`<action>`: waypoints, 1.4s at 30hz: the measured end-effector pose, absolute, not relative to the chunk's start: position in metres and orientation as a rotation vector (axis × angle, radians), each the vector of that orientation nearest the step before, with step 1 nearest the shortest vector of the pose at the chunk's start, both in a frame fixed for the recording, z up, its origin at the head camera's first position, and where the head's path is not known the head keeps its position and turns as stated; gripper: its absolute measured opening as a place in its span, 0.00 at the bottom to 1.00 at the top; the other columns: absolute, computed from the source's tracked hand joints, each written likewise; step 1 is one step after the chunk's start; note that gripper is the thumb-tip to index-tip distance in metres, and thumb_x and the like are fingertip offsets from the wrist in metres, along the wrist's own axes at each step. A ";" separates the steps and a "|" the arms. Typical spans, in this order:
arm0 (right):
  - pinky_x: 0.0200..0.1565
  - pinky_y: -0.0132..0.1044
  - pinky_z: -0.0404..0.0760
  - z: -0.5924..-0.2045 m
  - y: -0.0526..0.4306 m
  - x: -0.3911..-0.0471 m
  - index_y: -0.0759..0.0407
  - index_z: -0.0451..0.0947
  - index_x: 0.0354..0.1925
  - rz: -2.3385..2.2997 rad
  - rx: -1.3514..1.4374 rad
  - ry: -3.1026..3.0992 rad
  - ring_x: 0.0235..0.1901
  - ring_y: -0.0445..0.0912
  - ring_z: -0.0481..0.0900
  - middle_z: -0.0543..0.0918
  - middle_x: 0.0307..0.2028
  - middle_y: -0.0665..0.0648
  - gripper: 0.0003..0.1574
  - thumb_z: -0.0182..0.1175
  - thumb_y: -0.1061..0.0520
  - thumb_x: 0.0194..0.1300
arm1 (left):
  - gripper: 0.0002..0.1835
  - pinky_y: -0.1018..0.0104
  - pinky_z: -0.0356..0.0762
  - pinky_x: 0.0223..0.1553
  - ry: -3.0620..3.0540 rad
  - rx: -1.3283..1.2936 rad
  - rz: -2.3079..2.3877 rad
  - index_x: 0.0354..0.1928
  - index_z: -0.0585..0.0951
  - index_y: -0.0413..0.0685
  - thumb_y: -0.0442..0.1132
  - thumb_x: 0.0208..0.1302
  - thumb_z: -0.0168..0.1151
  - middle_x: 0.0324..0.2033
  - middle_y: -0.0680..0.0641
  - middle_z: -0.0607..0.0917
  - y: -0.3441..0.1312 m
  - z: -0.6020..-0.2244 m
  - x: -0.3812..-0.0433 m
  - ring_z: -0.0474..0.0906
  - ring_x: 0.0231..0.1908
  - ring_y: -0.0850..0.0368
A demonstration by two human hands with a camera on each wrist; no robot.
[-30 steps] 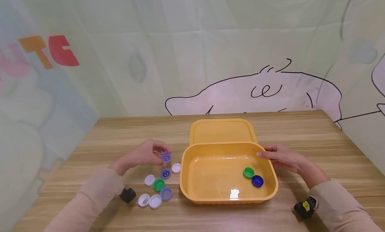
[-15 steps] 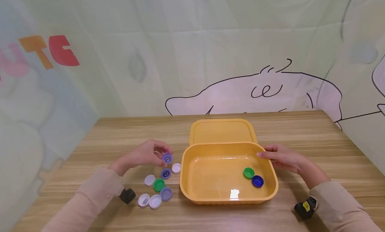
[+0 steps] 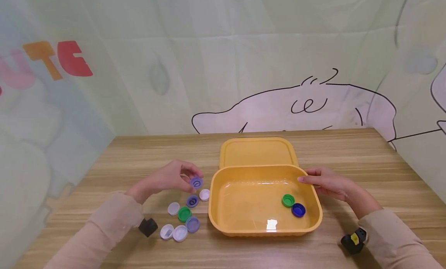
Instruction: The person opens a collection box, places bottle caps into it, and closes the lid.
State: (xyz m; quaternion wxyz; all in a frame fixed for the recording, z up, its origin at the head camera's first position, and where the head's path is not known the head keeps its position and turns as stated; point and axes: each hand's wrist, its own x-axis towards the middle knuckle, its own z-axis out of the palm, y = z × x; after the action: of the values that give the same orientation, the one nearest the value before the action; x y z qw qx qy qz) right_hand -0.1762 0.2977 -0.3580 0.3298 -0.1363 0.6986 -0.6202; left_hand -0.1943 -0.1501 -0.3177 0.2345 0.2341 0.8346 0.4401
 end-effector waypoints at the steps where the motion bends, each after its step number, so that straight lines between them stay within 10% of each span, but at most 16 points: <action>1: 0.46 0.39 0.79 -0.358 0.298 -0.176 0.72 0.68 0.56 -1.623 -0.359 1.827 0.44 0.45 0.79 0.81 0.45 0.56 0.21 0.46 0.60 0.71 | 0.19 0.65 0.75 0.40 2.287 0.640 1.210 0.44 0.80 0.37 0.29 0.45 0.69 0.36 0.47 0.81 -0.149 -0.318 -0.194 0.73 0.37 0.54; 42: 0.46 0.39 0.79 -0.359 0.298 -0.176 0.70 0.70 0.55 -1.607 -0.354 1.839 0.44 0.44 0.80 0.81 0.45 0.55 0.20 0.47 0.59 0.71 | 0.17 0.68 0.76 0.40 2.272 0.743 1.131 0.42 0.82 0.44 0.30 0.46 0.70 0.35 0.52 0.82 -0.107 -0.299 -0.192 0.74 0.37 0.55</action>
State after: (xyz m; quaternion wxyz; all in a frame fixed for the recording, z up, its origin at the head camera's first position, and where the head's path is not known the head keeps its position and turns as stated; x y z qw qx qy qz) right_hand -0.1763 0.2984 -0.3592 0.3305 -0.1354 0.7033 -0.6147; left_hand -0.1924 -0.1066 -0.2992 0.2460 0.2725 0.8328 0.4144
